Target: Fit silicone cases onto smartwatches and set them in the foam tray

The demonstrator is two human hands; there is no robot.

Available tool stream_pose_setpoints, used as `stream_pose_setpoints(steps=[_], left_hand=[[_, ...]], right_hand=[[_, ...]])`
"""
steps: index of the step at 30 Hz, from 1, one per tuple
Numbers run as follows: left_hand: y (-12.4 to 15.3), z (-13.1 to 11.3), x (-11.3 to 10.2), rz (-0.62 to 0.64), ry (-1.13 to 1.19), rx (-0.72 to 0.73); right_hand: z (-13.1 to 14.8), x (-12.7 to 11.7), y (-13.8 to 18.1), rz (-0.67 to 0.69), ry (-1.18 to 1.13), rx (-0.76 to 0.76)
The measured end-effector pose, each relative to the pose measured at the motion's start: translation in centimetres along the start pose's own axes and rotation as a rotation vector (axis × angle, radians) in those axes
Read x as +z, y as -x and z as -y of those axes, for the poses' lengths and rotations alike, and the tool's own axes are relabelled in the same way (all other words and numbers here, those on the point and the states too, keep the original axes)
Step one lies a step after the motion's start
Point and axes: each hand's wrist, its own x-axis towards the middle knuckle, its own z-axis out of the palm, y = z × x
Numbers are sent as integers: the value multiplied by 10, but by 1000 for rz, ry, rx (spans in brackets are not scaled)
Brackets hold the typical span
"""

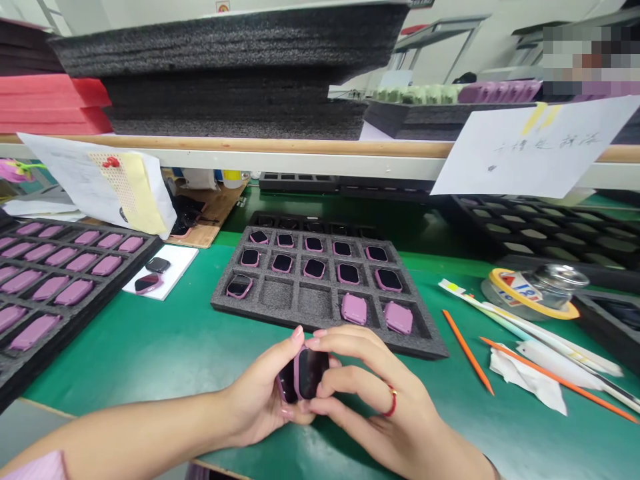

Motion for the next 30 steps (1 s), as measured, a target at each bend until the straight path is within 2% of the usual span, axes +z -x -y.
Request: stream_pose_setpoints(steps=[4,7,11,13,15,17,20,24,26,30], left_hand=[[-1,-1,0,8,6,27],[0,-1,1,31,-38,25],[4,0,0,34,-70,-18],[4,-1,0,17,-70,-29],[5,-2,-1,2,-64,-36],[5,-3,0,-1,-54,-38],[4,-4,0,8,-53,-31],[4,-4,2,13,-50,-19],[4,-5,2,0,-51,-16],[4,-6,5,-22,-45,-13]], right_hand=[[3,3,0,-53,26,37],[3,4,0,-199,-75,215],[-3,0,1,-443,-421,551],[-6,-2,0,-523,-631,654],[-6,-2,-1,-578,-717,660],[-3,-2,0,-596,-652,591],[2,-3,6,-505,-379,413],[6,-11,15,-261,-39,88],[7,-16,18,-142,-32,21],[8,-18,23,14,-113,35]])
